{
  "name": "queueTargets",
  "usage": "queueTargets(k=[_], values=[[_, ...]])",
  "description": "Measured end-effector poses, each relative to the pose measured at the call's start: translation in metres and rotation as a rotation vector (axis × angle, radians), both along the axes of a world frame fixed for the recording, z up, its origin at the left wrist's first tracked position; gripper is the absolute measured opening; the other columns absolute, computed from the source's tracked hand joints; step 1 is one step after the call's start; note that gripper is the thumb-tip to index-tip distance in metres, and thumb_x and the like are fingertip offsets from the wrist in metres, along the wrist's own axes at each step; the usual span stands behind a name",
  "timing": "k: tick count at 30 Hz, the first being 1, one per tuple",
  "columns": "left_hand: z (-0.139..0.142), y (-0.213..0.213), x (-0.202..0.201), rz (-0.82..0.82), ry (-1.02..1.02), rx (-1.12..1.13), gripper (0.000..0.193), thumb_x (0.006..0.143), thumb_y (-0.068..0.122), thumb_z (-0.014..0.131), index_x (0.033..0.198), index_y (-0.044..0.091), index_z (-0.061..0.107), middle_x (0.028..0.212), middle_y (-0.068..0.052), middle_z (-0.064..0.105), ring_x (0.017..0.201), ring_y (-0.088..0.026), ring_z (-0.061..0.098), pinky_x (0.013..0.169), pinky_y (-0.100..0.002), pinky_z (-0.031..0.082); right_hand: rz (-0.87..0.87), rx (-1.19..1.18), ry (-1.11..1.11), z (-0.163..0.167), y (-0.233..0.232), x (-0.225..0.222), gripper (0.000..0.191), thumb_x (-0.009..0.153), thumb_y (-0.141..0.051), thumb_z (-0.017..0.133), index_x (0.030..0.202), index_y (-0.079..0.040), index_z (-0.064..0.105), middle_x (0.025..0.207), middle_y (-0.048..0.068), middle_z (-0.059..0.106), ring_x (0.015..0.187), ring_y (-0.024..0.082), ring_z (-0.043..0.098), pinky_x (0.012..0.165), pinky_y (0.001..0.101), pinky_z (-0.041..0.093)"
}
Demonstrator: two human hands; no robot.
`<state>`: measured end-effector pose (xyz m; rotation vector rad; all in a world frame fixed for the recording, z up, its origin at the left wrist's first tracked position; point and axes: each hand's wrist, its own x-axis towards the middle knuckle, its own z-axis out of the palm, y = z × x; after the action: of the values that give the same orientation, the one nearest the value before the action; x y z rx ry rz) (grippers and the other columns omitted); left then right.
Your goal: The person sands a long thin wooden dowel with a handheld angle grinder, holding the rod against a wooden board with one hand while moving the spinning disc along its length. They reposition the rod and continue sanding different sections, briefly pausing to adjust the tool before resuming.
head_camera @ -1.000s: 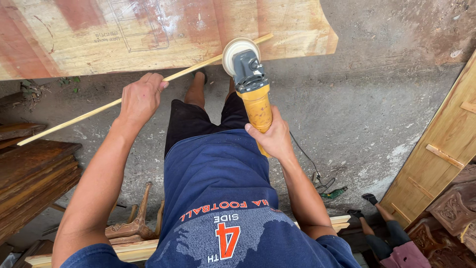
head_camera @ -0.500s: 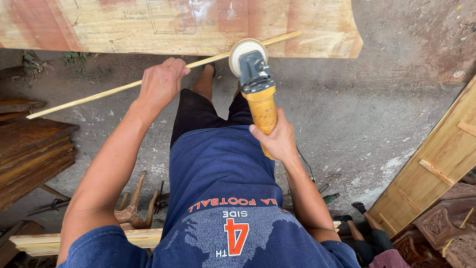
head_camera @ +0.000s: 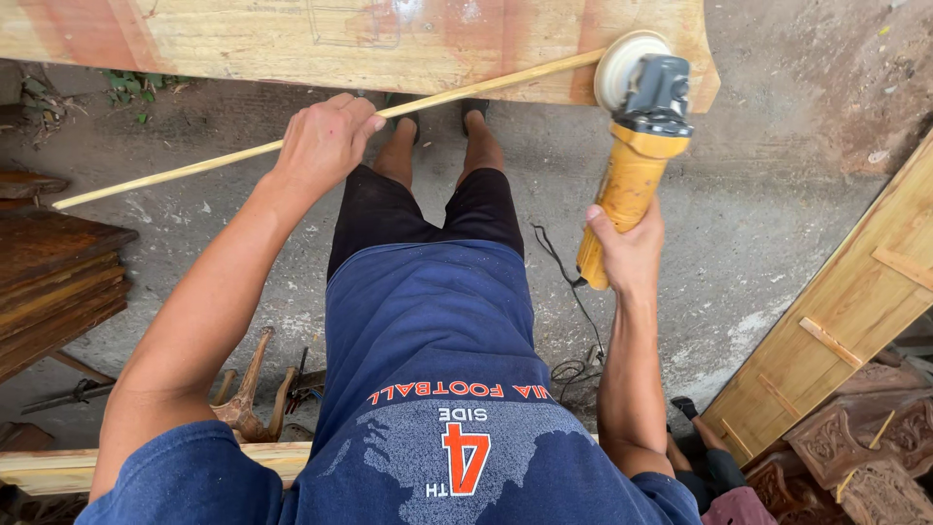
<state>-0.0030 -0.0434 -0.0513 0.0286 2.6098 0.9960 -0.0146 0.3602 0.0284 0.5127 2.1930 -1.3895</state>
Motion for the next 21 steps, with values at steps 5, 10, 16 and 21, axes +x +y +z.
queueTargets(k=[5,10,16,21], values=[[0.002,-0.005,-0.005,-0.020,-0.057,0.142,0.016,0.096,0.014,0.065,0.104,0.005,0.074,0.090,-0.022,0.065,0.083,-0.045,0.065,0.072,-0.052,0.053,-0.092,-0.109,-0.041,0.010,0.003,0.012,0.044,0.092,-0.015,0.077,0.126,0.001,0.054,0.102,0.009,0.067,0.083,0.019,0.071,0.076,0.0345,0.059],[0.000,-0.005,-0.007,-0.039,-0.079,0.148,0.019,0.103,0.019,0.064,0.107,0.002,0.071,0.091,-0.020,0.068,0.086,-0.046,0.065,0.073,-0.054,0.051,-0.013,-0.081,-0.036,0.010,-0.014,0.023,0.048,0.089,-0.018,0.079,0.126,0.001,0.054,0.102,0.008,0.069,0.087,0.018,0.071,0.080,0.0335,0.058],[-0.001,-0.006,-0.002,0.024,-0.020,0.106,0.016,0.104,0.017,0.063,0.101,0.003,0.070,0.088,-0.019,0.066,0.083,-0.045,0.065,0.071,-0.054,0.051,0.217,0.122,-0.043,0.012,-0.041,0.028,0.053,0.082,-0.022,0.084,0.122,0.002,0.058,0.103,0.012,0.074,0.092,0.020,0.072,0.084,0.0358,0.058],[-0.002,-0.004,-0.001,0.052,0.002,0.111,0.015,0.105,0.014,0.062,0.099,0.001,0.066,0.091,-0.019,0.066,0.083,-0.045,0.064,0.069,-0.053,0.050,0.401,0.195,-0.142,0.012,-0.071,0.026,0.058,0.079,-0.032,0.085,0.118,0.000,0.057,0.099,0.018,0.076,0.092,0.027,0.078,0.080,0.0387,0.059]])
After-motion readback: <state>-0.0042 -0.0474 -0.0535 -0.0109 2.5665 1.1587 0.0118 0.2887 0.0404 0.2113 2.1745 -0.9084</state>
